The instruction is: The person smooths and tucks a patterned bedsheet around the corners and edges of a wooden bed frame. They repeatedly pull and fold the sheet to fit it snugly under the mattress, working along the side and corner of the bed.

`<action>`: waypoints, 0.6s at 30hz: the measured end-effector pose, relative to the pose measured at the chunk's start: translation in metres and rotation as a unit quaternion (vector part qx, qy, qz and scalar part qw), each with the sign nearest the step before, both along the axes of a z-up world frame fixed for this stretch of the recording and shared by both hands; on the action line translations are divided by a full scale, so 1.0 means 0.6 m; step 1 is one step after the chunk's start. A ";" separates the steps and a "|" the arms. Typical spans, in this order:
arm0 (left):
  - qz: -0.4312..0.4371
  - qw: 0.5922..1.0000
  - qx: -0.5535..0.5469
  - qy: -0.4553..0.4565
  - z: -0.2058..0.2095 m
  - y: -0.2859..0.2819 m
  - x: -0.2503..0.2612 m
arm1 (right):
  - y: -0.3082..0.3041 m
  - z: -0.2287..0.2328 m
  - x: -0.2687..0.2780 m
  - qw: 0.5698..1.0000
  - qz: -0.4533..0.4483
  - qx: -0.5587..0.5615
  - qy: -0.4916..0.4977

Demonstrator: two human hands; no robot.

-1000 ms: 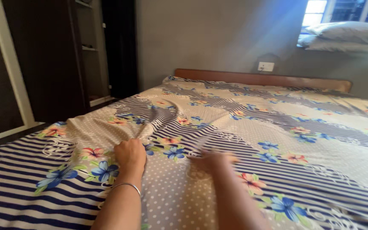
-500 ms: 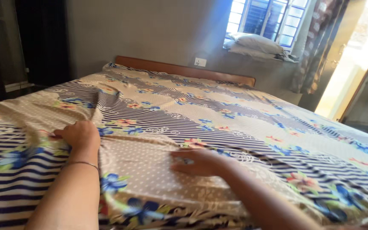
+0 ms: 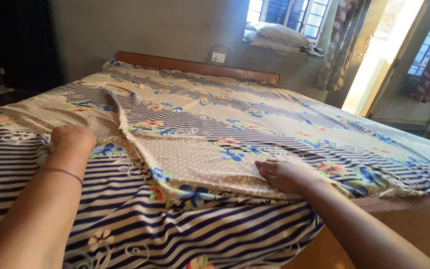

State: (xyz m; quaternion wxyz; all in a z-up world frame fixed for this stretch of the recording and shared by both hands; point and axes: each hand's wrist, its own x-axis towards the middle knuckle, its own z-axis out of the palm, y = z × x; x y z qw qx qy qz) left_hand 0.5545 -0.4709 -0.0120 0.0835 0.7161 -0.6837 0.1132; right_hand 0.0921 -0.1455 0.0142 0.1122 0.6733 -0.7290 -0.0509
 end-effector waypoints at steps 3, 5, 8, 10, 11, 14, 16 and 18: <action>-0.018 0.999 -0.033 -0.036 -0.012 -0.038 0.026 | 0.019 0.021 0.039 0.999 -0.005 0.014 -0.052; -0.007 0.996 -0.049 -0.069 -0.021 -0.070 0.075 | 0.028 0.030 0.055 0.997 -0.035 0.036 -0.060; 0.022 0.989 -0.055 -0.137 -0.027 -0.106 0.170 | 0.029 0.038 0.062 0.997 -0.011 0.038 -0.060; 0.030 0.984 -0.061 -0.167 -0.024 -0.127 0.203 | 0.023 0.024 0.062 0.994 -0.010 0.015 -0.103; 0.036 0.983 -0.054 -0.172 -0.045 -0.126 0.209 | 0.022 0.013 0.058 0.990 -0.027 0.009 -0.137; 0.058 0.976 -0.032 -0.205 -0.089 -0.104 0.211 | 0.038 -0.035 0.045 0.977 -0.021 -0.099 -0.187; 0.068 0.966 -0.022 -0.248 -0.059 -0.097 0.195 | 0.045 -0.045 0.031 0.963 0.000 -0.169 -0.209; 0.083 0.974 -0.051 -0.205 -0.037 -0.070 0.190 | 0.049 -0.054 0.027 0.954 0.028 -0.184 -0.235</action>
